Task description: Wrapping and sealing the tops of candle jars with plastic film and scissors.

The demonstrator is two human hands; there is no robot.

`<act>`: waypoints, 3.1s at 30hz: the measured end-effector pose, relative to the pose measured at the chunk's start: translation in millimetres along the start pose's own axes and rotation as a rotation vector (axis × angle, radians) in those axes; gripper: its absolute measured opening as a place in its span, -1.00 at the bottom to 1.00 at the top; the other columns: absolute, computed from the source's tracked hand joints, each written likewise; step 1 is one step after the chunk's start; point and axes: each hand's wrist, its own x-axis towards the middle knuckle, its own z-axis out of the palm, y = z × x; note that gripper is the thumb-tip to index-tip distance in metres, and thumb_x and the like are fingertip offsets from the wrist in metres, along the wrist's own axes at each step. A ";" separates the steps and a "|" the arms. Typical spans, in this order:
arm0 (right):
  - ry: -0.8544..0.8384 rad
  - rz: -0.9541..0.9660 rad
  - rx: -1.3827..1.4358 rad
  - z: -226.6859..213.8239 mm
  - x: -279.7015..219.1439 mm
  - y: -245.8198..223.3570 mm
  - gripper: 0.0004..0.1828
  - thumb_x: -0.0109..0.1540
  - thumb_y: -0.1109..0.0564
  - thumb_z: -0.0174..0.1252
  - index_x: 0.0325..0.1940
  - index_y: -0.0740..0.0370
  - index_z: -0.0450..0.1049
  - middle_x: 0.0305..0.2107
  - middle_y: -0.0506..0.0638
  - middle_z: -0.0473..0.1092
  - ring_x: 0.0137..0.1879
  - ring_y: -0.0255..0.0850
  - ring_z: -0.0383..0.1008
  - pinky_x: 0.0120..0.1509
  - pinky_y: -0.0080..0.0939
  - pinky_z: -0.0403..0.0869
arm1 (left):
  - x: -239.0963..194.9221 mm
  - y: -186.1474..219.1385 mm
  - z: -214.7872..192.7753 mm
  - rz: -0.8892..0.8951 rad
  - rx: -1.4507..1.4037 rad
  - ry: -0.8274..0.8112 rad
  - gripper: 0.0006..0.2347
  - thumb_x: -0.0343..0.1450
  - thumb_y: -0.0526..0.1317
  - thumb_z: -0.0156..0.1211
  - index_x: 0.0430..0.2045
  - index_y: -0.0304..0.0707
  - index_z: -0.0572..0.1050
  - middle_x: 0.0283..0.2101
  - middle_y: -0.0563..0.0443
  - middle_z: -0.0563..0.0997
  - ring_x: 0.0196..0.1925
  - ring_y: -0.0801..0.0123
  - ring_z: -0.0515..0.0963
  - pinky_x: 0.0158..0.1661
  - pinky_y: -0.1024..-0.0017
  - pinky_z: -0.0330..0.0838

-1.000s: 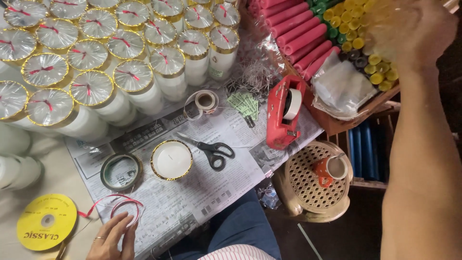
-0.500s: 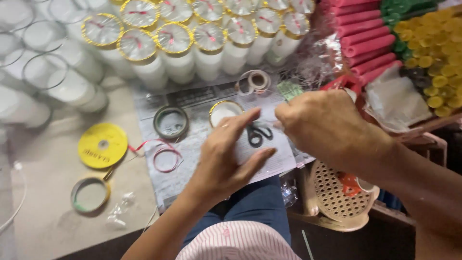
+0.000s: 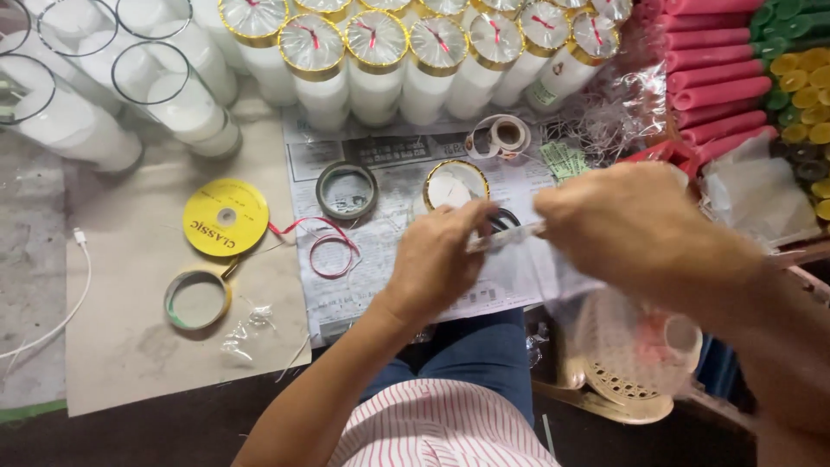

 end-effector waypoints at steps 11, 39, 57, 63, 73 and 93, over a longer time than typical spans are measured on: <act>-0.203 -0.150 1.147 116.1 64.9 86.1 -0.75 0.21 0.21 0.31 -0.29 0.40 0.86 -0.57 0.20 0.67 -0.54 -0.07 0.46 -0.47 -0.19 0.37 | -60.5 -78.5 -16.8 -0.359 -0.942 -0.055 -0.86 0.44 -0.20 0.27 -0.39 -0.31 0.60 -0.44 0.04 0.62 -0.37 0.50 0.58 -0.25 0.56 0.51; 1.081 -0.430 0.934 144.8 29.7 -121.8 -0.89 0.18 0.27 0.24 -0.37 0.16 0.43 -0.41 -0.05 0.46 -0.32 -0.14 0.47 -0.26 -0.17 0.41 | -86.7 -24.5 -20.0 0.149 0.295 0.027 -0.85 0.43 -0.27 0.19 -0.53 -0.19 0.37 -0.49 -0.05 0.44 -0.45 0.08 0.40 -0.51 0.12 0.23; 1.140 -0.164 1.307 173.1 71.7 -125.0 -0.77 0.13 0.44 0.21 -0.20 0.24 0.54 -0.34 -0.01 0.50 -0.28 -0.23 0.48 -0.19 -0.28 0.48 | -123.4 -40.2 5.0 -0.150 -0.085 0.082 -0.66 0.05 -0.50 0.31 -0.62 -0.13 0.22 -0.60 0.10 0.32 -0.59 0.30 0.30 -0.53 0.32 0.17; 0.916 -0.841 1.515 162.8 42.1 -153.3 -0.93 0.16 0.29 0.34 -0.33 0.22 0.57 -0.27 0.05 0.58 0.02 -0.02 0.61 0.16 -0.12 0.59 | -102.9 -75.8 14.9 -0.333 -0.242 0.370 -0.66 0.29 -0.33 0.35 -0.68 -0.10 0.18 -0.63 0.19 0.20 -0.56 0.49 0.11 -0.52 0.38 0.01; 0.470 -0.418 1.928 179.4 63.5 -144.2 -0.75 0.13 0.25 0.37 -0.21 0.14 0.43 -0.42 -0.06 0.46 -0.40 -0.33 0.42 -0.40 -0.41 0.44 | -83.9 -59.3 -29.1 -0.127 0.130 0.451 -0.69 0.10 -0.64 0.09 -0.49 -0.19 0.36 -0.40 0.04 0.43 -0.32 0.24 0.45 -0.36 0.33 0.34; 0.076 -0.757 1.925 153.3 42.3 -154.8 -0.84 0.14 0.35 0.37 -0.41 0.19 0.53 -0.48 -0.11 0.47 -0.34 -0.34 0.45 -0.23 -0.39 0.42 | -88.5 -90.6 7.7 -0.281 0.042 0.308 -0.71 0.35 -0.32 0.36 -0.62 -0.12 0.26 -0.63 0.12 0.34 -0.64 0.32 0.29 -0.52 0.28 0.17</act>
